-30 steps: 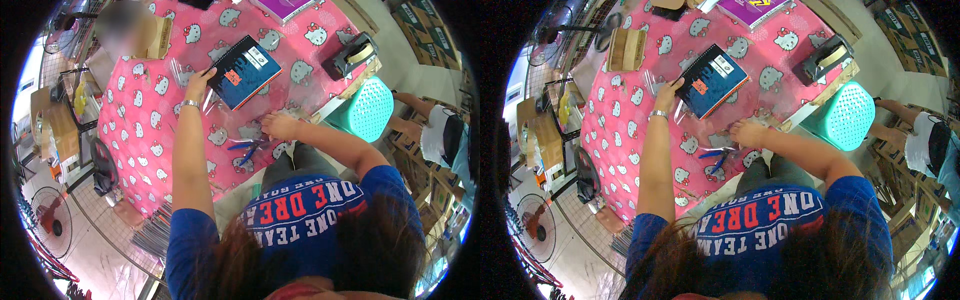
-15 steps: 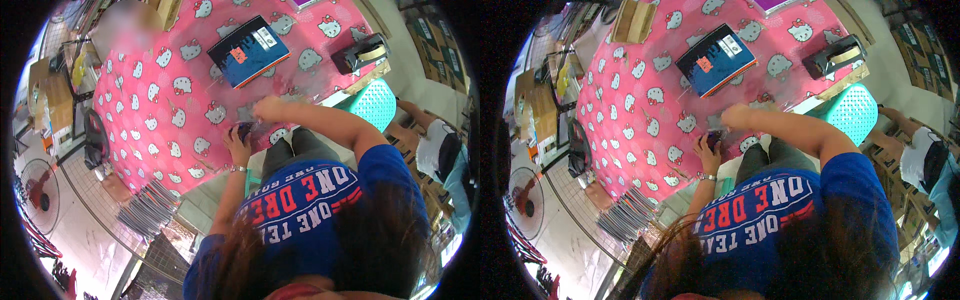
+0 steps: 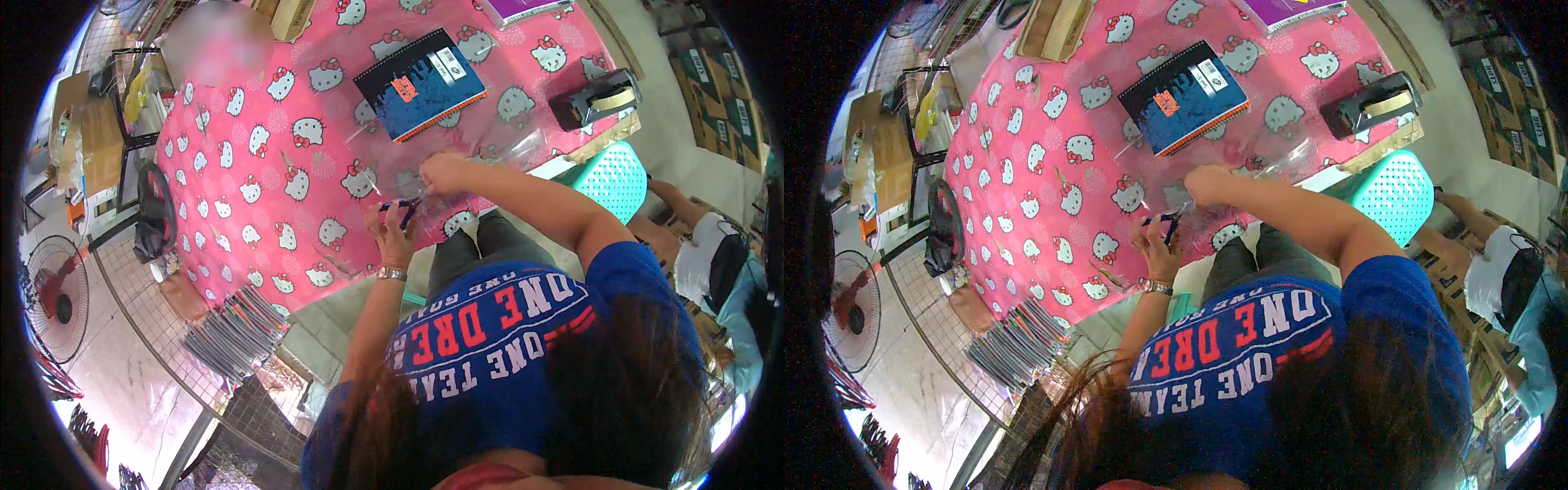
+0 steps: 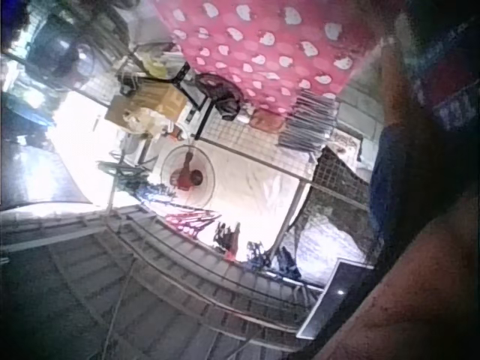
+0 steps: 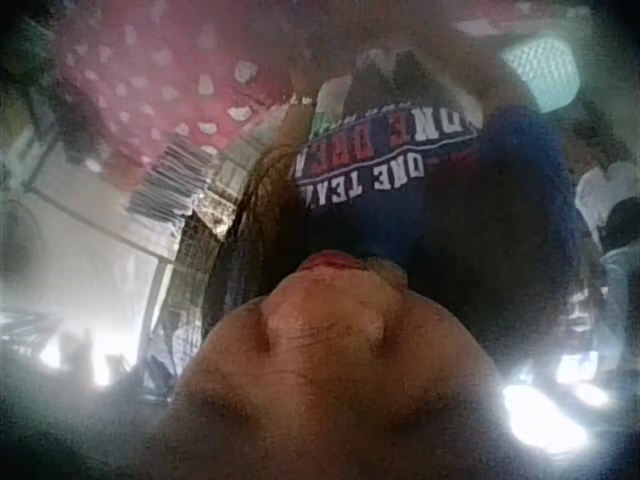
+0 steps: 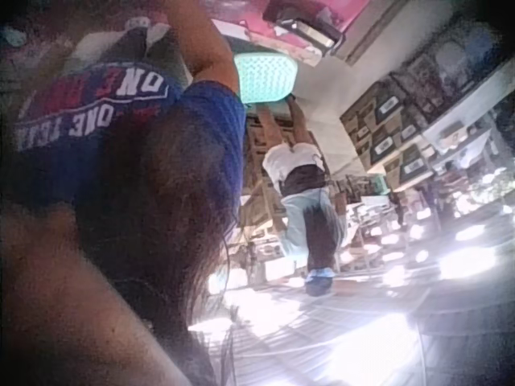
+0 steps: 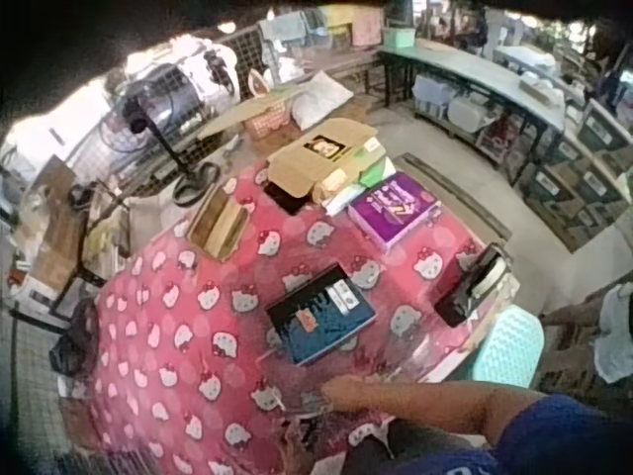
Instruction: The person sorts several notebooks with various cover designs on a table, places them into clear plastic bags one by one, and uses a tape dispenser to seal each bag.
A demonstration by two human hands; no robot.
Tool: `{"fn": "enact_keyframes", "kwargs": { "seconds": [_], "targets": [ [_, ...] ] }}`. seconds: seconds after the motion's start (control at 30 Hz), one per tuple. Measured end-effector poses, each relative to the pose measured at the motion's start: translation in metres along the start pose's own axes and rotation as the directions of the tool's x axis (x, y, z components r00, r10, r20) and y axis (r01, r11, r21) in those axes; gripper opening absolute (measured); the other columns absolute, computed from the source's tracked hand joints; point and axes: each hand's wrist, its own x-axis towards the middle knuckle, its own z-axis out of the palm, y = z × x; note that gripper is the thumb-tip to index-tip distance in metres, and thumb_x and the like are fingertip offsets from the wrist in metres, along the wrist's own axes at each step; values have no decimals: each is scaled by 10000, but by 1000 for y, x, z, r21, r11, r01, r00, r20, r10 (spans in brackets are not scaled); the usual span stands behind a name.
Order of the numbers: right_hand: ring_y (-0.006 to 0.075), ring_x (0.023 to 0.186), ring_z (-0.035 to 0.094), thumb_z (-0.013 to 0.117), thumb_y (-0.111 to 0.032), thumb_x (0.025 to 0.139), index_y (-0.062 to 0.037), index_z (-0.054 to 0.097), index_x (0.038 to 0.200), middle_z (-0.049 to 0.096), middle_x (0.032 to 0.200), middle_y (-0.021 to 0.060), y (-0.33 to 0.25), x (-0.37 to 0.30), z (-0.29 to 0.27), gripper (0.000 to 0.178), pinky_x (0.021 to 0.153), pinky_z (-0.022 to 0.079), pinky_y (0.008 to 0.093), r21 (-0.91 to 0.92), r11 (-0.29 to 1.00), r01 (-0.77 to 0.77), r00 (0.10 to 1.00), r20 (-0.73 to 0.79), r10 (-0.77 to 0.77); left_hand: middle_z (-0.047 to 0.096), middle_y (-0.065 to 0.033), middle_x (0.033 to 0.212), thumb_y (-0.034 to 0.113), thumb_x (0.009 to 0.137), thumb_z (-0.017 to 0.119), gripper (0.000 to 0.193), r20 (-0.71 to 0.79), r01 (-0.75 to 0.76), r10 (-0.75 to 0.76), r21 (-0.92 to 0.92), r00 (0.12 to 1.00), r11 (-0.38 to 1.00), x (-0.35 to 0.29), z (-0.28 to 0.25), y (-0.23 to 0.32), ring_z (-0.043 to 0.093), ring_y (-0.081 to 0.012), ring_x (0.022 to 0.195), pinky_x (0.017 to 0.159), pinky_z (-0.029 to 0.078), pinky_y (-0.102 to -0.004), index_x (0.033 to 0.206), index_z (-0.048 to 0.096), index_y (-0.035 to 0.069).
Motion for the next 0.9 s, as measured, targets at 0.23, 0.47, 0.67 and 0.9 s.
{"fn": "enact_keyframes", "kwargs": {
  "seconds": [0.23,0.47,0.67,0.9],
  "targets": [
    [338,888,623,567,-266,814,-104,677,893,666,919,135,13,3,17,212,784,481,485,122,992,15,980,-201,10,379,-188,1278,338,735,742,609,199,-8,-24,160,980,987,3,13,-8,351,-398,1202,970,299,-542,1243,461,152],
    [266,919,630,583,-197,780,-166,627,1061,636,957,115,-48,-32,-32,286,828,462,426,-382,886,263,873,-297,-388,423,-181,1316,401,710,738,730,-132,-101,101,6,986,995,71,-13,33,352,-413,1227,1016,248,-537,1271,436,43],
    [234,922,609,591,-211,760,-167,650,936,626,902,80,21,-88,-73,191,870,405,417,-392,919,-35,738,-630,-241,643,-24,803,188,802,653,92,74,-267,257,167,963,949,138,-42,10,586,-190,962,982,318,-429,840,649,104],
    [227,748,660,595,-111,735,-37,671,932,688,816,95,151,-64,-184,224,682,518,339,292,956,4,874,-466,138,601,-91,875,83,793,646,165,229,504,-453,-272,861,820,178,-29,-59,548,-245,842,851,385,-394,949,618,36]
  ]
}}
